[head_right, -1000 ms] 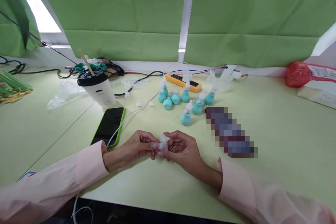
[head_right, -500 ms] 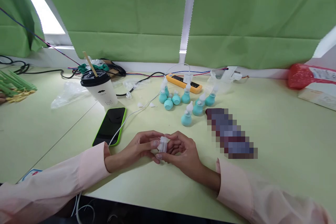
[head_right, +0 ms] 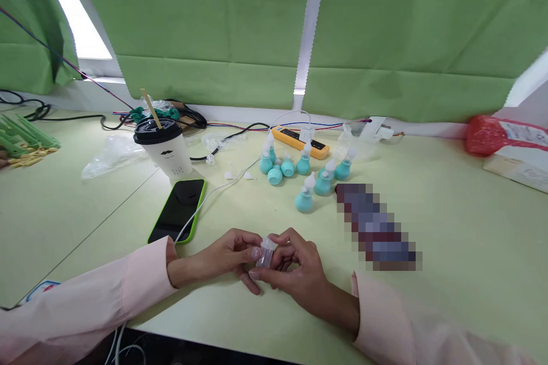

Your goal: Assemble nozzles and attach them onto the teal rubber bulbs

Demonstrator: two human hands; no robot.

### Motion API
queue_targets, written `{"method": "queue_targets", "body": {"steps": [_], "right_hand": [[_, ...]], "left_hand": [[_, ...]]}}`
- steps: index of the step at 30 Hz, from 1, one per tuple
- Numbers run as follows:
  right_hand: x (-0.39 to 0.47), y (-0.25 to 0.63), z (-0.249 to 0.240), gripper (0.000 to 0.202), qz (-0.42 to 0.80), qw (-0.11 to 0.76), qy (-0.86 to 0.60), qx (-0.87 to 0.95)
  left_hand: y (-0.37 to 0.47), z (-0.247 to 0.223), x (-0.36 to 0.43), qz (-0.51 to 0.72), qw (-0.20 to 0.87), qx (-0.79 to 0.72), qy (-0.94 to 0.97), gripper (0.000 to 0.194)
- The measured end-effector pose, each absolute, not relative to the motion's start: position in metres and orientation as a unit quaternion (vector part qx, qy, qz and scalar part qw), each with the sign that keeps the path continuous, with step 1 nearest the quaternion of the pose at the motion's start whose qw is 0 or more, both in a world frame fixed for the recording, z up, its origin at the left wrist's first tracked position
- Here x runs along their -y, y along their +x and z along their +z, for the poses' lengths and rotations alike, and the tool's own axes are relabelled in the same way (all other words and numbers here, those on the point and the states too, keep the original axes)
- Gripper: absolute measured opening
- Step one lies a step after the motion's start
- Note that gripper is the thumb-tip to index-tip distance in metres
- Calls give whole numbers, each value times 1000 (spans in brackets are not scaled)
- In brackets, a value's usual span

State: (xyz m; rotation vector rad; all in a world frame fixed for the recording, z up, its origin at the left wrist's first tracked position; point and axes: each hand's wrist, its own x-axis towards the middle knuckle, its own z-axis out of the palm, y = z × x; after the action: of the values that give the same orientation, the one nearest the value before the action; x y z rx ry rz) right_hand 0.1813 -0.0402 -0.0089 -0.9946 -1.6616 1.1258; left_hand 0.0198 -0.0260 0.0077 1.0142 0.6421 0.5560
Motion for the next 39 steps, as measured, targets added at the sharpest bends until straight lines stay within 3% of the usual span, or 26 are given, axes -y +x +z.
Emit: {"method": "queue_targets", "body": {"steps": [7,10,12,13,16,21,26,32,39], "right_hand": [[25,200,19,59,371,402,-361,756],[-6,230,57,26,192,537,-401,717],[-35,255,80,15,86,571,-472,666],[-50,267,89,15,81,531,-521,664],[-87,294,95,21,160,269,-646,696],[-118,305,61,47,255,108,-650,708],[-130,304,44,42,281,68,-638,714],[-133,305,46,40,306,67,-618,721],[-133,304,47,36,323,97,-602,724]], "left_hand": [[18,6,21,352,749,-351,439,28],[15,7,17,379,719,-369,452,26],[14,7,17,375,702,-378,473,26],[14,7,17,372,698,-378,481,27],[13,6,19,366,705,-361,489,26],[14,5,22,348,753,-307,466,25],[15,9,23,326,771,-321,443,44],[14,9,23,315,768,-317,458,31],[14,5,22,325,763,-321,458,29]]}}
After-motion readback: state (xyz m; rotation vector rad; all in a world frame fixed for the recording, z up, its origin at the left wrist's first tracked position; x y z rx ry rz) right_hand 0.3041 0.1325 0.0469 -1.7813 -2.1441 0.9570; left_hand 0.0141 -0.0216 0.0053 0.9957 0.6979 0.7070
